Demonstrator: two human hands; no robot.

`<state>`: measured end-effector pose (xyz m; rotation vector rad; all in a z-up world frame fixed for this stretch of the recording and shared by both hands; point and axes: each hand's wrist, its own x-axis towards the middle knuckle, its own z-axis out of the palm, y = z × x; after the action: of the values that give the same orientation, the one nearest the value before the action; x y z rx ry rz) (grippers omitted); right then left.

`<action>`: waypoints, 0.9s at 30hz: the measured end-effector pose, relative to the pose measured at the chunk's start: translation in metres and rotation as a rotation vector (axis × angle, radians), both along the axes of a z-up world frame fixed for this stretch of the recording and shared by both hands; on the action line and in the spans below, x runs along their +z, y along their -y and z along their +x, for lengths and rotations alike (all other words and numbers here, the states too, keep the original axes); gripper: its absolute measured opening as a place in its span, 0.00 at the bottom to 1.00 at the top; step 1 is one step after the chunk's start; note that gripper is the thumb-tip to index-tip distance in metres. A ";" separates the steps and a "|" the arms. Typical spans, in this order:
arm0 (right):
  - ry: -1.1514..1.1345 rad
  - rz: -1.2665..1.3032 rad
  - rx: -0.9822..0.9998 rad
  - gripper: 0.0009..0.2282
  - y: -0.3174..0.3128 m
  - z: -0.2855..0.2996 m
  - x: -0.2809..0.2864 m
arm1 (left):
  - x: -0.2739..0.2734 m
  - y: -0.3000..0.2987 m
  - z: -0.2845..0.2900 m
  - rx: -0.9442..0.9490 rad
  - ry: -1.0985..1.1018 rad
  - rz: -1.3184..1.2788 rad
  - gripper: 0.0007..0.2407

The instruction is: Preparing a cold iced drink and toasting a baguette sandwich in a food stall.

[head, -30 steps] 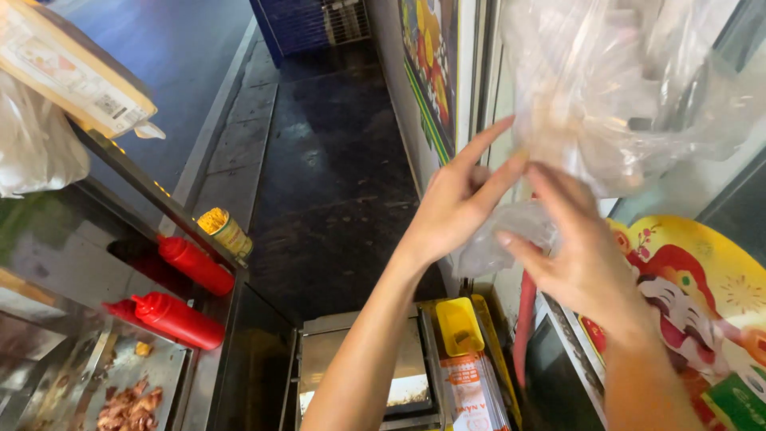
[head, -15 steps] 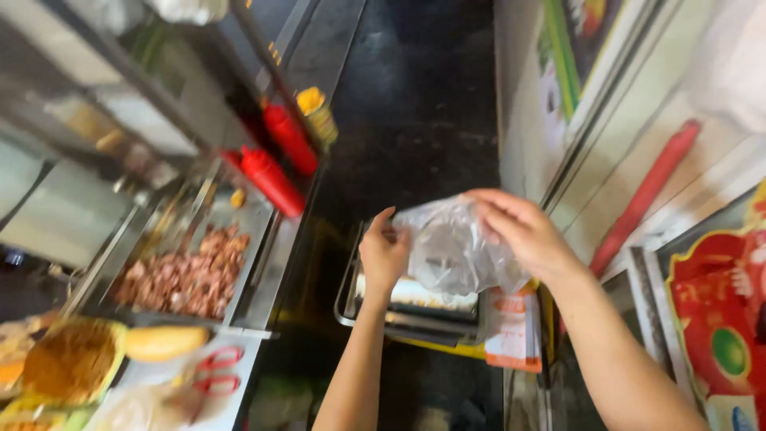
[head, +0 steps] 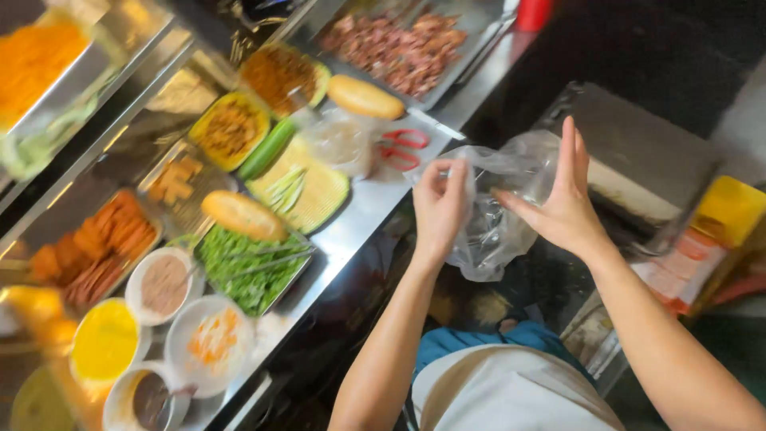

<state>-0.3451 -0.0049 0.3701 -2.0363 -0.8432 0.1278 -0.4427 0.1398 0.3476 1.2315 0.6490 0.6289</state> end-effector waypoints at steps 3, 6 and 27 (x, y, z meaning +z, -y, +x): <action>-0.174 -0.222 -0.086 0.51 -0.027 -0.010 -0.087 | -0.001 -0.027 -0.061 0.022 0.151 -0.170 0.06; -0.112 -0.326 -0.020 0.40 -0.045 -0.019 -0.102 | 0.032 -0.056 -0.153 -0.052 -0.226 0.311 0.14; 0.035 -0.171 0.651 0.23 -0.235 -0.105 -0.142 | -0.050 -0.145 -0.241 0.343 -0.690 0.676 0.27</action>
<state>-0.4499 0.2298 0.2283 -1.8458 -1.5358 0.5404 -0.6834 0.2851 0.2981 2.0257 1.3079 0.7354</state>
